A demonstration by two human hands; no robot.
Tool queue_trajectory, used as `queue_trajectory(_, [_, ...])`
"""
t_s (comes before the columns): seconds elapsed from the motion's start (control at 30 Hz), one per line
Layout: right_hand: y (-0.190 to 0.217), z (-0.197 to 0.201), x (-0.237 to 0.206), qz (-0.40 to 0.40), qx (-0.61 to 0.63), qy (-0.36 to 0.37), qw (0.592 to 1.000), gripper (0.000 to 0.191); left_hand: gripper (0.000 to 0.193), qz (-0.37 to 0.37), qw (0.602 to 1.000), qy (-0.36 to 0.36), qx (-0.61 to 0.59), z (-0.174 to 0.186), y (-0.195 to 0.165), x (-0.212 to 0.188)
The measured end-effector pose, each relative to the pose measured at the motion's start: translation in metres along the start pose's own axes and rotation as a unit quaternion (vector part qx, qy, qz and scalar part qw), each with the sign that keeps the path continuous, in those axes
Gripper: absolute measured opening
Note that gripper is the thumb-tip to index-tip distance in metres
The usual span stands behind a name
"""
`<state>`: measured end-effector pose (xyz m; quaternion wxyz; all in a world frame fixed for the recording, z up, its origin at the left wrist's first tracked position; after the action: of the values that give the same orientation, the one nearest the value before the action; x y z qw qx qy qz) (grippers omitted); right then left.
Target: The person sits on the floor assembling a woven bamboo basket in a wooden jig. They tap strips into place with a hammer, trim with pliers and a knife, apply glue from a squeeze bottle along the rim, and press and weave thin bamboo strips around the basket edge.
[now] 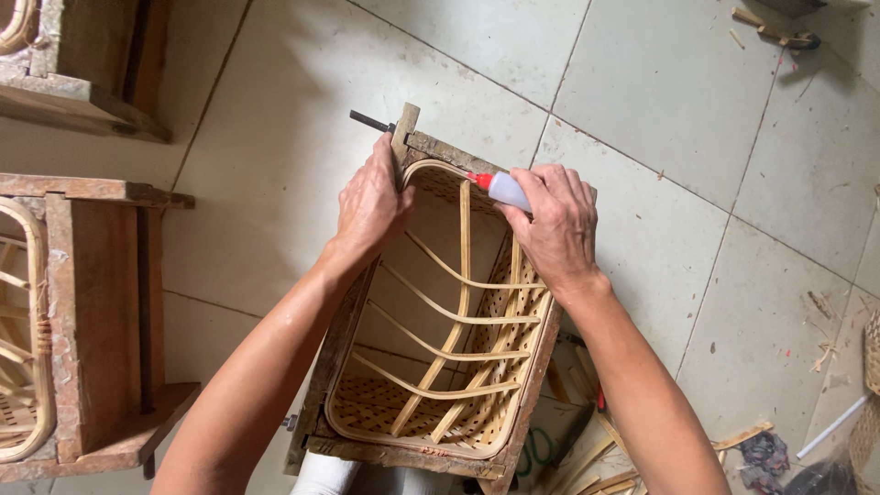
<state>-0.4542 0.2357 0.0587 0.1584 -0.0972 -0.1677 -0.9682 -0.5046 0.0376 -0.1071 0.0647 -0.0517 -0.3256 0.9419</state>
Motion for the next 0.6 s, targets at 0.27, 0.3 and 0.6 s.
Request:
queue_trajectory(0.27, [0.006, 0.002, 0.01, 0.034, -0.029, -0.005, 0.999, 0.044, 0.081, -0.013, 1.0, -0.02, -0.009, 0.008, -0.006, -0.002])
queue_trajectory(0.3, [0.007, 0.002, 0.011, 0.04, -0.031, -0.006, 0.999, 0.043, 0.08, -0.007, 1.0, -0.013, -0.008, 0.007, -0.005, -0.002])
queue_trajectory(0.6, [0.009, 0.003, 0.012, 0.057, -0.065, 0.008, 0.996, 0.04, 0.079, -0.016, 1.0, -0.023, -0.007, 0.008, -0.006, -0.003])
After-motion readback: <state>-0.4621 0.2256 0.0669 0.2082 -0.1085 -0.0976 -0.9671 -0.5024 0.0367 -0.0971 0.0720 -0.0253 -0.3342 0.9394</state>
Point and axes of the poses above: each hand's wrist, its own x-axis towards the middle knuckle, its own z-axis out of the back of the hand, y = z × x, the point moved 7 cm from there along x, towards the middle knuckle, and after that the axes turned 10 degrees about x, right-handed, at the moved point
